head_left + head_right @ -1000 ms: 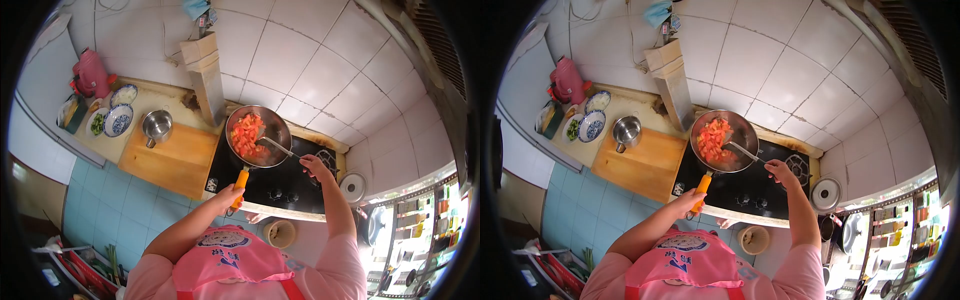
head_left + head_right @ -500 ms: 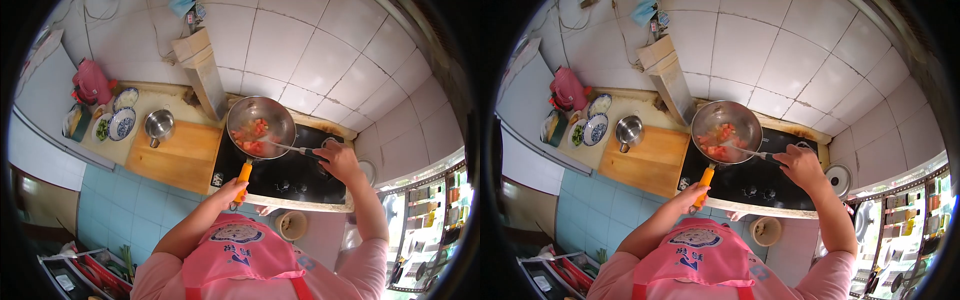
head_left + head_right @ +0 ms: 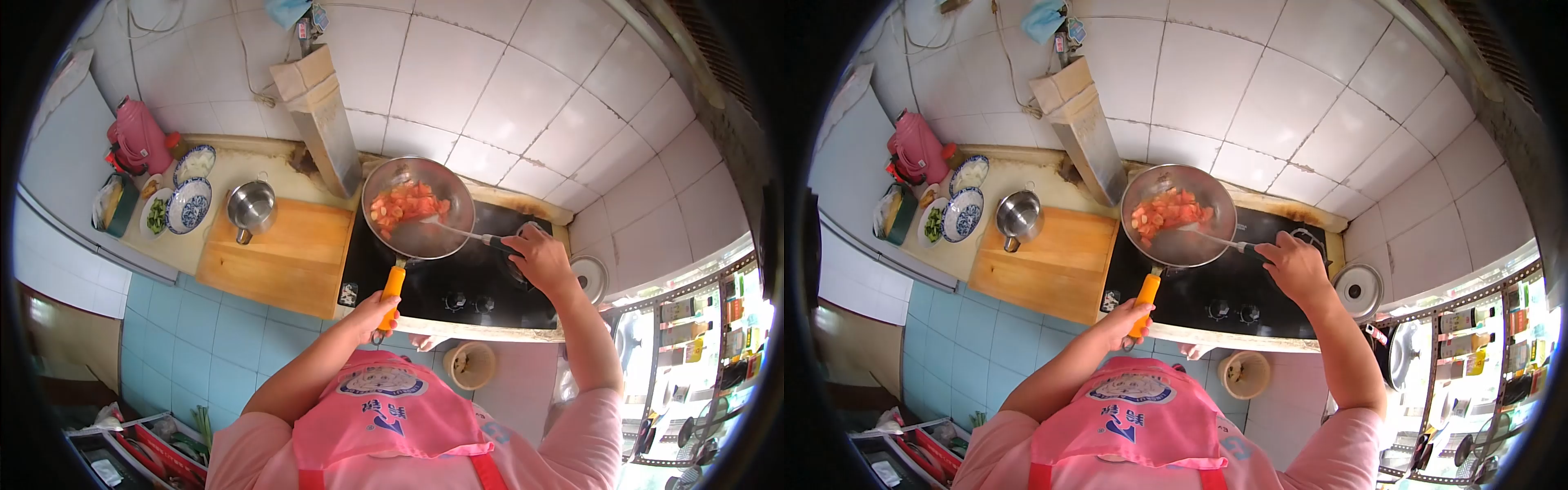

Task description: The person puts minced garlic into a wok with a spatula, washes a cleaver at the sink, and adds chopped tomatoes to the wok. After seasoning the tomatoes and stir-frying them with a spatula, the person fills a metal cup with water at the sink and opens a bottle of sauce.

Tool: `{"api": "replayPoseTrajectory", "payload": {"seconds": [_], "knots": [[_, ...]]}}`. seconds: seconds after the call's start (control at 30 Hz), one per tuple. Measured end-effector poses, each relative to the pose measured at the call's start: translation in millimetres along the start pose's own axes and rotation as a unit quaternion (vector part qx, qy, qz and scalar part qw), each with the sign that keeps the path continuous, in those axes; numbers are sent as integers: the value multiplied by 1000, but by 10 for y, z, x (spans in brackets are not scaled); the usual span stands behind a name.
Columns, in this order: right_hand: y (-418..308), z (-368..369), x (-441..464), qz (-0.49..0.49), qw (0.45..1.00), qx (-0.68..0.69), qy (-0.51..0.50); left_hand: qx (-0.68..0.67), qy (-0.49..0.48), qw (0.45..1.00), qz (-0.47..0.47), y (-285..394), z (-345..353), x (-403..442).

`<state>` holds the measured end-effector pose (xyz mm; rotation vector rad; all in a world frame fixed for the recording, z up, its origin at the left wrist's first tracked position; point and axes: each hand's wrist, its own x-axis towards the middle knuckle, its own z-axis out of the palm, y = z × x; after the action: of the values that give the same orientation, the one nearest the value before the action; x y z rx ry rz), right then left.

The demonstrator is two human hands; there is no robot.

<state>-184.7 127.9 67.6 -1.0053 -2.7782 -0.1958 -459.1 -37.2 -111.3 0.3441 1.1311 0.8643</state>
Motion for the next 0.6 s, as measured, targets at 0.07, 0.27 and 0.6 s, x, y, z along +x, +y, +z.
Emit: {"api": "replayPoseTrajectory", "payload": {"seconds": [0.07,0.27,0.6], "knots": [[-6,-111,-65,26,999,10,18,-1,3,1000,-6,20,-4,-13],[250,69,52,143,989,17,40,-2,7,1000,-2,29,17,-62],[1064,785,-88,368,831,362,-208,-14,-18,1000,-2,8,-26,-25]]}}
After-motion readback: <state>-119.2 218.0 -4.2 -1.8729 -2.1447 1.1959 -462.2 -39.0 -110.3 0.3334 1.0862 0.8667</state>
